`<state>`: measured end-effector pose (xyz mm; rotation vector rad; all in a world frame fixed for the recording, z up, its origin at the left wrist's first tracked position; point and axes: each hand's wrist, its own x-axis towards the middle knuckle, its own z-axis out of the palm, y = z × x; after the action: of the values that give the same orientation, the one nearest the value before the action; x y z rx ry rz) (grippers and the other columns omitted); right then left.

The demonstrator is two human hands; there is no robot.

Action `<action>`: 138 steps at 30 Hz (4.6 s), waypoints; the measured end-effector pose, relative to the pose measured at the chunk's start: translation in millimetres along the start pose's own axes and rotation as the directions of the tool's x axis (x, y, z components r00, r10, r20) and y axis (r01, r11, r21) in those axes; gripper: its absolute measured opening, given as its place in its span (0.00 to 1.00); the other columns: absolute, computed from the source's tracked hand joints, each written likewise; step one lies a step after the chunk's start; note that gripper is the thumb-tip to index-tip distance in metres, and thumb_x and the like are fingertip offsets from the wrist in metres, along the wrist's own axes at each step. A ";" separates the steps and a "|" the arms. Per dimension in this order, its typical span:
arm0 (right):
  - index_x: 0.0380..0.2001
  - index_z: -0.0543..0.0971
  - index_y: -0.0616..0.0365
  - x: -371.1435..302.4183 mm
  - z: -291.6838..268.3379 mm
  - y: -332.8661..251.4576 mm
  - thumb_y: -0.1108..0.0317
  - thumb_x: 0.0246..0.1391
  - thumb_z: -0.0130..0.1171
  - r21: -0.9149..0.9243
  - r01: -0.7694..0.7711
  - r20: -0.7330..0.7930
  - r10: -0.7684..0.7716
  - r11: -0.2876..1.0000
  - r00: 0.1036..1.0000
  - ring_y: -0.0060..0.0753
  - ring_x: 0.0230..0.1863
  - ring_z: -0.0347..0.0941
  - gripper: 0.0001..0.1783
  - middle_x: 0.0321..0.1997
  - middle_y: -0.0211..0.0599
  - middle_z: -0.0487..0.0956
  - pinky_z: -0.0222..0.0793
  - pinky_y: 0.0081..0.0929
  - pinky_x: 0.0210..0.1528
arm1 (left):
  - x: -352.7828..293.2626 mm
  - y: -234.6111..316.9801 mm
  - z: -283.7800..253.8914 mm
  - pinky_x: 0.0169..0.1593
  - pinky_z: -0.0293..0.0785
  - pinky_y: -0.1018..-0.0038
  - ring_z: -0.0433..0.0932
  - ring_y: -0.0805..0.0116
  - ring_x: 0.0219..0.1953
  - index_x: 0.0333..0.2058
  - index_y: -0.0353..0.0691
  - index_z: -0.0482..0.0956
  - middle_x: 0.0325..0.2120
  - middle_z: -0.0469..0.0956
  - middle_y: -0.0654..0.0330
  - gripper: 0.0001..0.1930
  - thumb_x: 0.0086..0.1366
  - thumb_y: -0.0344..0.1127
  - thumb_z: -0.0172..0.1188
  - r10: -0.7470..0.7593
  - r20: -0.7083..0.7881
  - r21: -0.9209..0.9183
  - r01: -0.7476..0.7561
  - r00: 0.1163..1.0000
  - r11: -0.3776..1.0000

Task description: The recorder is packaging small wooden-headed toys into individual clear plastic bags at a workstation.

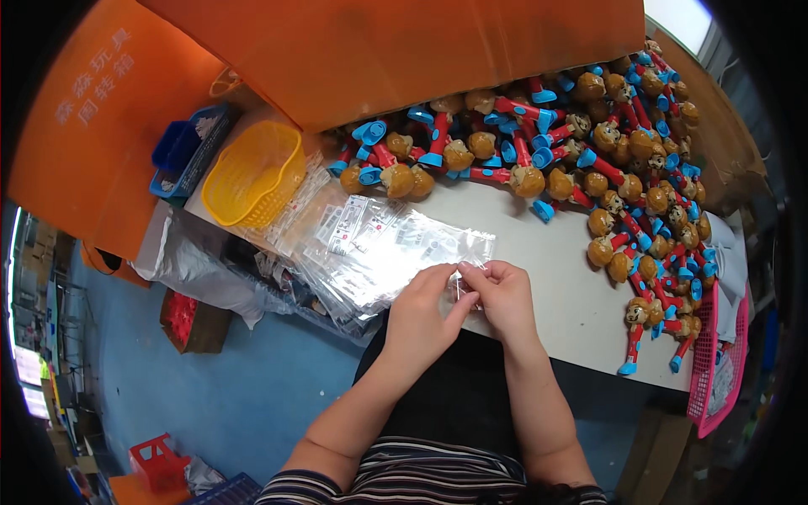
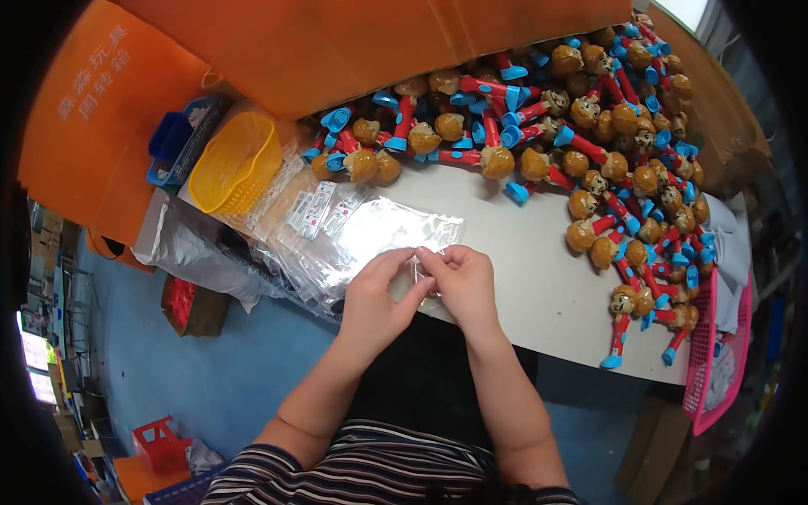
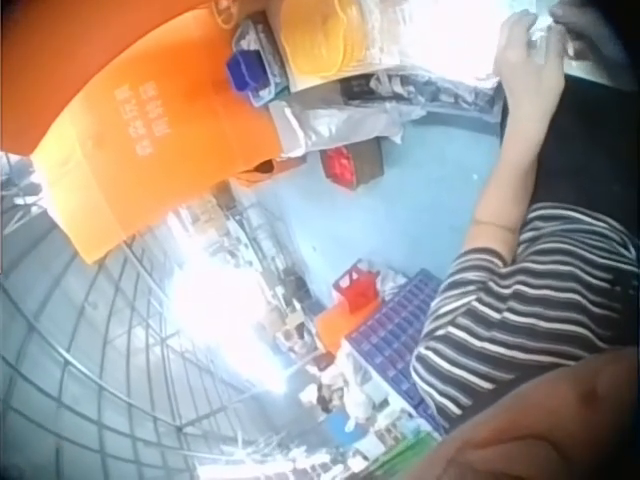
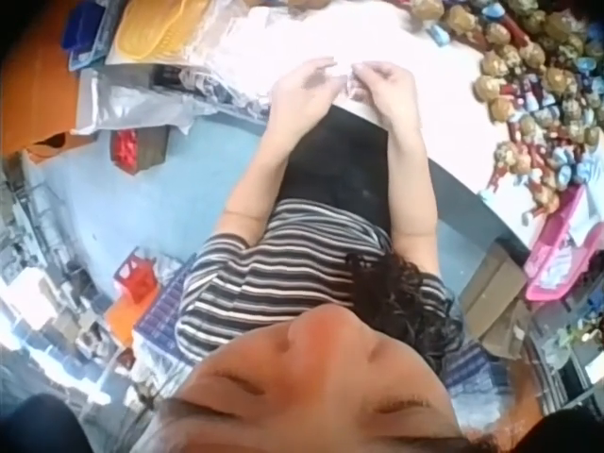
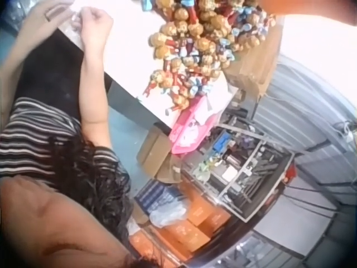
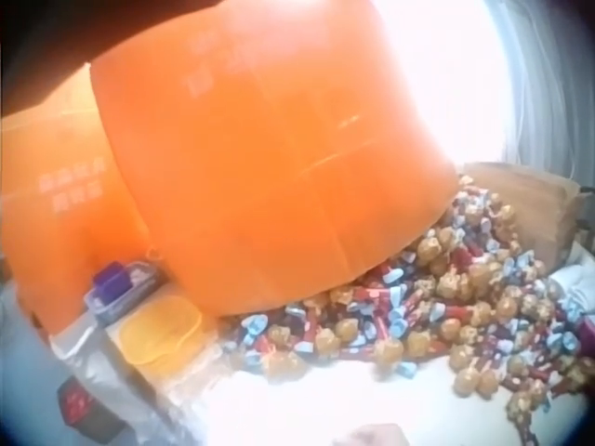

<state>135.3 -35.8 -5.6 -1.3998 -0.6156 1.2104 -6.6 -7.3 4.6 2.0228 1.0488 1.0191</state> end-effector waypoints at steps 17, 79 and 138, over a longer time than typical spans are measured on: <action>0.34 0.81 0.63 -18.5 -102.7 -49.5 0.72 0.56 0.59 -0.886 0.133 -0.252 -0.702 0.445 0.666 0.39 0.38 0.76 0.06 0.36 0.41 0.81 0.71 0.35 0.43 | -5.6 -8.2 23.3 0.34 0.75 0.65 0.79 0.53 0.30 0.34 0.36 0.81 0.28 0.78 0.52 0.06 0.57 0.25 0.63 0.257 -0.076 0.364 -0.213 0.963 0.907; 0.56 0.66 0.64 -80.0 -57.4 -9.2 0.83 0.48 0.65 0.095 0.020 0.188 -0.037 0.995 0.981 0.26 0.53 0.71 0.31 0.57 0.41 0.71 0.71 0.23 0.53 | -3.5 19.8 20.3 0.35 0.74 0.66 0.77 0.55 0.31 0.34 0.37 0.79 0.29 0.77 0.56 0.09 0.53 0.23 0.65 0.299 0.070 0.134 -0.306 0.952 0.942; 0.33 0.82 0.58 -56.4 -24.7 36.8 0.73 0.39 0.72 -0.855 0.475 0.105 -0.827 0.209 0.552 0.53 0.57 0.65 0.14 0.59 0.48 0.70 0.65 0.42 0.56 | -25.2 17.6 8.0 0.34 0.75 0.67 0.78 0.56 0.30 0.32 0.36 0.79 0.27 0.78 0.56 0.07 0.53 0.23 0.65 0.262 0.043 0.102 -0.265 0.964 0.959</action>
<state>128.9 -104.4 -26.0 -1.7262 -1.4520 -0.2230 -2.9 -38.9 6.0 2.3038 0.8492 1.0820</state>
